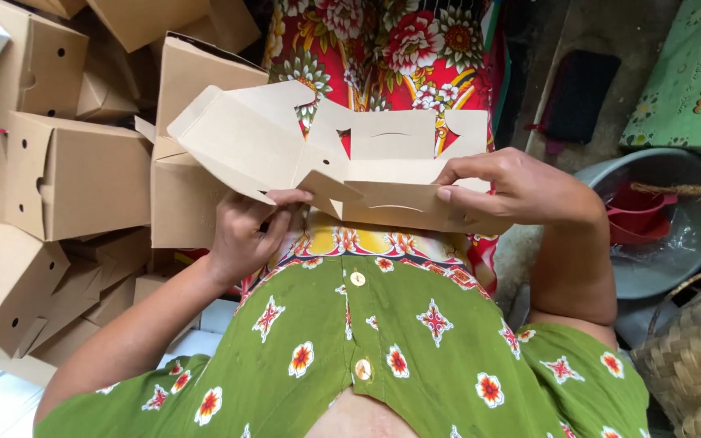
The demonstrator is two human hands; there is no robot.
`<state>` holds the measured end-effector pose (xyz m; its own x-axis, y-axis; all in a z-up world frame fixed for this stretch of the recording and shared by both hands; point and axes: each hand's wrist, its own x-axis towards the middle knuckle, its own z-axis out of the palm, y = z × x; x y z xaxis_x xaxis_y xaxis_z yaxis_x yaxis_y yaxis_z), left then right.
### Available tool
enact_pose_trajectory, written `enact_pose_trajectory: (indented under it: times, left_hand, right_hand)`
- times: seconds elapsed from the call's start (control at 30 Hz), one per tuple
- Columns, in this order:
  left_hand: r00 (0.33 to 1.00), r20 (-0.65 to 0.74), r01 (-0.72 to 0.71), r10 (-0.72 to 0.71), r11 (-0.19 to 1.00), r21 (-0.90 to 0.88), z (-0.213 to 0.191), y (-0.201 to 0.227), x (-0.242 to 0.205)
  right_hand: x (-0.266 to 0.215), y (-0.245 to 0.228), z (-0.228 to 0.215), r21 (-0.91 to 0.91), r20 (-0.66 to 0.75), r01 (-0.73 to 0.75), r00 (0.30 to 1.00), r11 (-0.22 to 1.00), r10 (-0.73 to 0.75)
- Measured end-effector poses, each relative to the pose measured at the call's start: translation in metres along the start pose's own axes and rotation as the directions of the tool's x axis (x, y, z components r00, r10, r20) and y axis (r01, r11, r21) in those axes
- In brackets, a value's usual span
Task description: The person assembles flat cardboard boxes by folding the sides and tucking the flaps to form a closed container. They repeatedly pick up a flat piece, fold it into a box, and place the finished box aside.
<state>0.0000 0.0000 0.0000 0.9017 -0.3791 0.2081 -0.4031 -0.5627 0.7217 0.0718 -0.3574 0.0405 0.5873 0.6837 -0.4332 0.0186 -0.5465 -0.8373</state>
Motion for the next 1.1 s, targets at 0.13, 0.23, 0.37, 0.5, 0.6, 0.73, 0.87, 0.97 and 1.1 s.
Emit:
enact_pose_trajectory:
  times: [0.13, 0.23, 0.37, 0.5, 0.6, 0.73, 0.87, 0.97, 1.1]
  left_hand:
    - [0.999, 0.037, 0.031, -0.03, 0.999, -0.017, 0.005, -0.002, -0.001]
    - [1.0, -0.01, 0.014, -0.014, 1.0, 0.02, 0.012, -0.006, -0.003]
    - [1.0, -0.022, 0.004, -0.002, 0.998, 0.063, 0.014, -0.006, 0.0]
    - [0.999, 0.008, 0.043, -0.043, 0.998, 0.046, 0.011, 0.001, 0.007]
    - [0.998, 0.039, -0.046, 0.04, 0.982, 0.182, 0.01, 0.0, 0.006]
    - [0.994, 0.053, -0.1, 0.091, 0.974, 0.202, 0.011, 0.012, 0.016]
    - [0.974, 0.001, -0.21, 0.227, 0.9, 0.382, 0.017, 0.014, 0.019]
    - [0.983, -0.025, -0.165, 0.183, 0.93, 0.329, 0.018, 0.017, 0.023]
    - [0.997, -0.013, -0.071, 0.075, 0.974, 0.213, 0.016, 0.01, 0.019]
  right_hand:
    - [0.001, 0.008, 0.006, -0.018, 0.004, 0.019, 1.0, 1.0, -0.019]
    - [0.003, 0.004, 0.004, 0.005, 0.007, 0.002, 1.0, 1.0, -0.002]
    - [0.005, 0.0, 0.004, -0.015, 0.003, 0.018, 1.0, 1.0, -0.017]
    - [0.008, -0.005, 0.006, -0.031, 0.022, 0.025, 0.999, 0.999, -0.024]
    - [0.015, -0.013, 0.007, -0.04, 0.038, 0.034, 0.999, 0.999, -0.033]
    - [0.02, -0.022, 0.008, -0.076, 0.046, 0.074, 0.996, 0.994, -0.071]
    - [0.023, -0.028, 0.01, -0.145, 0.054, 0.11, 0.993, 0.983, -0.103]
    - [0.022, -0.028, 0.01, -0.177, 0.053, 0.137, 0.99, 0.975, -0.13]
    - [0.018, -0.025, 0.011, -0.258, 0.013, 0.184, 0.982, 0.948, -0.187]
